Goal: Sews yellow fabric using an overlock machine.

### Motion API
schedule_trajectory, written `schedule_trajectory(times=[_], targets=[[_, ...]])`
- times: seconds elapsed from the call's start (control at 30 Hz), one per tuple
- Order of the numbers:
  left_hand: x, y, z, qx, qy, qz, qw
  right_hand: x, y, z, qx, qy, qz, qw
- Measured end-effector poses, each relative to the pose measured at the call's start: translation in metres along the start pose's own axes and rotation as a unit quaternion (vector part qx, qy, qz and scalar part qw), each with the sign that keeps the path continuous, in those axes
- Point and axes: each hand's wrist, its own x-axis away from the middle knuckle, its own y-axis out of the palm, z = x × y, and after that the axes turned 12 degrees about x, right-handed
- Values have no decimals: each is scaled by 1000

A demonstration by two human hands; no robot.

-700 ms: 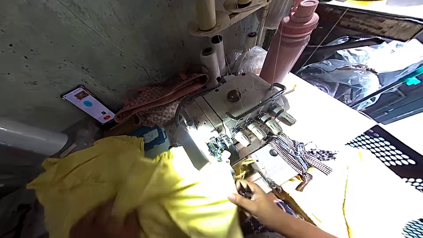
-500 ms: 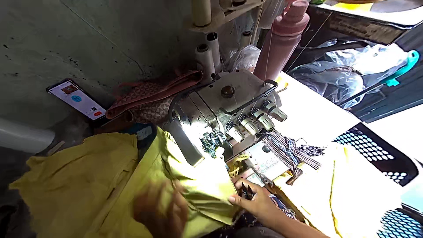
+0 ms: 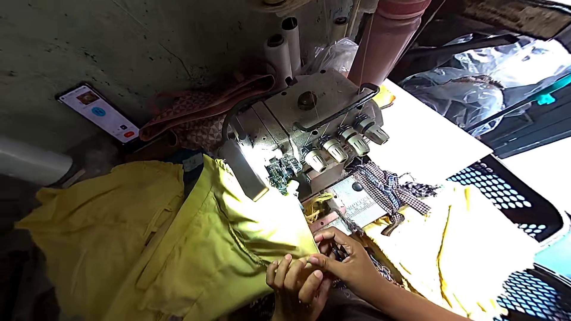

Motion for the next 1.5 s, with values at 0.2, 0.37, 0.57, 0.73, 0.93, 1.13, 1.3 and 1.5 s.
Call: schedule_trajectory(times=[0.2, 0.37, 0.57, 0.73, 0.93, 1.13, 1.3, 1.5], targets=[[-1, 0, 2, -17, -11, -2, 1000, 1, -4, 4, 53, 23, -14, 998], [1, 2, 8, -28, -17, 12, 999, 0, -9, 19, 219, -91, -2, 971], [-5, 1, 8, -61, -12, -19, 998, 1, -8, 21, 309, -190, 19, 932], [-18, 2, 12, -109, -56, -47, 991, 2, -12, 5, 361, -231, 23, 903], [-25, -30, 9, 209, -177, -55, 960, -3, -9, -30, 219, -248, 15, 943], [-39, -66, 8, 384, -356, -30, 851, -37, -1, -3, 70, -75, 53, 993], [-76, -70, 1, 306, -375, 39, 874, -52, -4, -15, 44, 53, 29, 997], [-129, -72, 0, -54, -220, -95, 969, -40, -6, -20, 36, 101, -38, 993]])
